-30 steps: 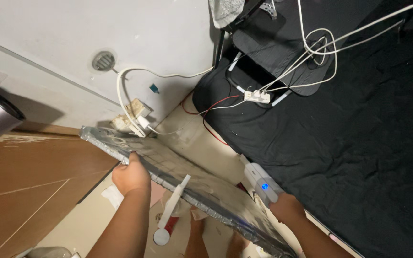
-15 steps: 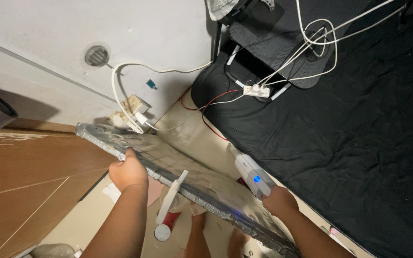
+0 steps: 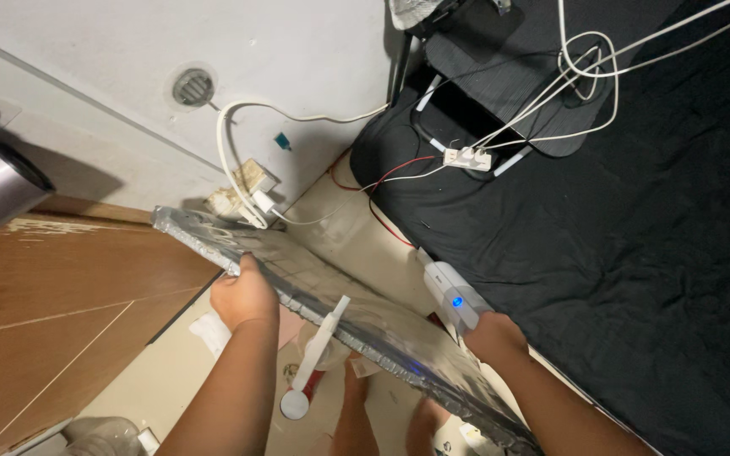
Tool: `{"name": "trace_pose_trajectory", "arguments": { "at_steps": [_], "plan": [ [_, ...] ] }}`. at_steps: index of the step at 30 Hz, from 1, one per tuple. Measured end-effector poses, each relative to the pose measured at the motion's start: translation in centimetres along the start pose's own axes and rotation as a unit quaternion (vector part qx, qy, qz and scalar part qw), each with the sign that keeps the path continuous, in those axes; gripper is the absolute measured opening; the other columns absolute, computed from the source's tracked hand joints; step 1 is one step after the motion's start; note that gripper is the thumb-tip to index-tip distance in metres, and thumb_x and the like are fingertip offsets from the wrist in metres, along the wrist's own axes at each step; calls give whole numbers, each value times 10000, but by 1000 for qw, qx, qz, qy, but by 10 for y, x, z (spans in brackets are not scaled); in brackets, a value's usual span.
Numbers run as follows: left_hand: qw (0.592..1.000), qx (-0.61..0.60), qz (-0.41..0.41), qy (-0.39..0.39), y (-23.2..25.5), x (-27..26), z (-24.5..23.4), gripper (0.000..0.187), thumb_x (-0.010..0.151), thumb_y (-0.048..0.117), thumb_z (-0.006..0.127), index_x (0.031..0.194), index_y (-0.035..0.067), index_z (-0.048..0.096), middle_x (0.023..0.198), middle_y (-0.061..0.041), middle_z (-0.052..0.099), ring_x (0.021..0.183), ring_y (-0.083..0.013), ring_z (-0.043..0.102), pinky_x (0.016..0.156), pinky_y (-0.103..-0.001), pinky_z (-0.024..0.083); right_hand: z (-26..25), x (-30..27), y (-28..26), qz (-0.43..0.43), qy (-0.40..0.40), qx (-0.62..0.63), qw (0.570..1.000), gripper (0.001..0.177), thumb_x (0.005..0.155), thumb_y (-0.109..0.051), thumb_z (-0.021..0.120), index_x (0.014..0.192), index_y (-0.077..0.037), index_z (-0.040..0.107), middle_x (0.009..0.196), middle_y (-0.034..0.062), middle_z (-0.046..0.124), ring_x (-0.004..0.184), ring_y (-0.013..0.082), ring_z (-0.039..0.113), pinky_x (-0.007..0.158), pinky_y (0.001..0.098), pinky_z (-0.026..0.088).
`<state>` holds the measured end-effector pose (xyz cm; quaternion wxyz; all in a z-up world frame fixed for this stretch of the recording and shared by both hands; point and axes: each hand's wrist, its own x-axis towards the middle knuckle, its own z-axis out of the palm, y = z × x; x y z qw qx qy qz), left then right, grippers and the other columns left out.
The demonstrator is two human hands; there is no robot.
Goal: The person picks up a white handheld vacuum cleaner and its attachment, connects the parts together by hand, and then rests the assembled device on a black chair.
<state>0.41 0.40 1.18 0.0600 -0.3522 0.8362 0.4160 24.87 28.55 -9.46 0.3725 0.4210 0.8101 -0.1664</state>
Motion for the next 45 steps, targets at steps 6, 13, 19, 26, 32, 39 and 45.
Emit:
{"name": "trace_pose_trajectory", "arguments": {
  "at_steps": [6,13,19,26,32,39,45],
  "plan": [
    [1000,16,-8,-14,2,2,-2,466,877,385,674,795,-73,705,807,-224,734,763,-341,700,789,-441,517,0,8,-17,-20,-9,2,1000,415,811,-308,672,1106,-32,764,1021,199,770,973,347,757,888,437,597],
    [976,212,-8,-49,-20,34,1,720,897,643,568,1010,-42,756,1102,-313,698,1097,-469,647,972,-525,478,-12,-7,-14,6,-52,39,998,435,794,-344,716,1133,-73,742,899,142,789,858,280,788,834,411,621],
    [941,308,16,-139,2,13,-30,859,943,744,444,1265,-20,669,1348,-311,602,1282,-469,559,1073,-549,428,-41,-64,39,-42,-34,68,996,481,787,-401,722,1189,-137,722,909,157,787,828,286,802,807,399,638],
    [974,212,78,-26,49,-112,-92,701,809,498,744,1283,18,552,1394,-260,434,1280,-451,424,1034,-571,415,-72,-125,129,-29,7,137,990,543,728,-317,787,1189,-33,742,1060,226,765,1064,314,750,980,387,565],
    [968,101,224,-52,31,-200,-74,443,779,335,775,1110,83,623,1259,-211,554,1192,-429,492,956,-558,451,-104,-164,207,33,-9,219,975,677,704,-357,858,1206,66,689,1097,230,760,1096,298,759,1014,355,559],
    [913,63,388,-111,21,-256,-15,265,771,287,755,905,81,655,944,-169,667,1006,-378,607,898,-513,484,-127,-227,274,110,37,359,926,563,714,-315,930,1054,69,698,816,174,771,613,246,696,572,375,547],
    [907,49,312,-279,11,-290,45,269,788,267,701,937,57,623,880,-215,717,893,-408,693,869,-505,545,-161,-298,327,113,-32,405,907,454,845,-385,816,770,63,825,485,62,583,352,143,498,368,315,399]
  ]
}}
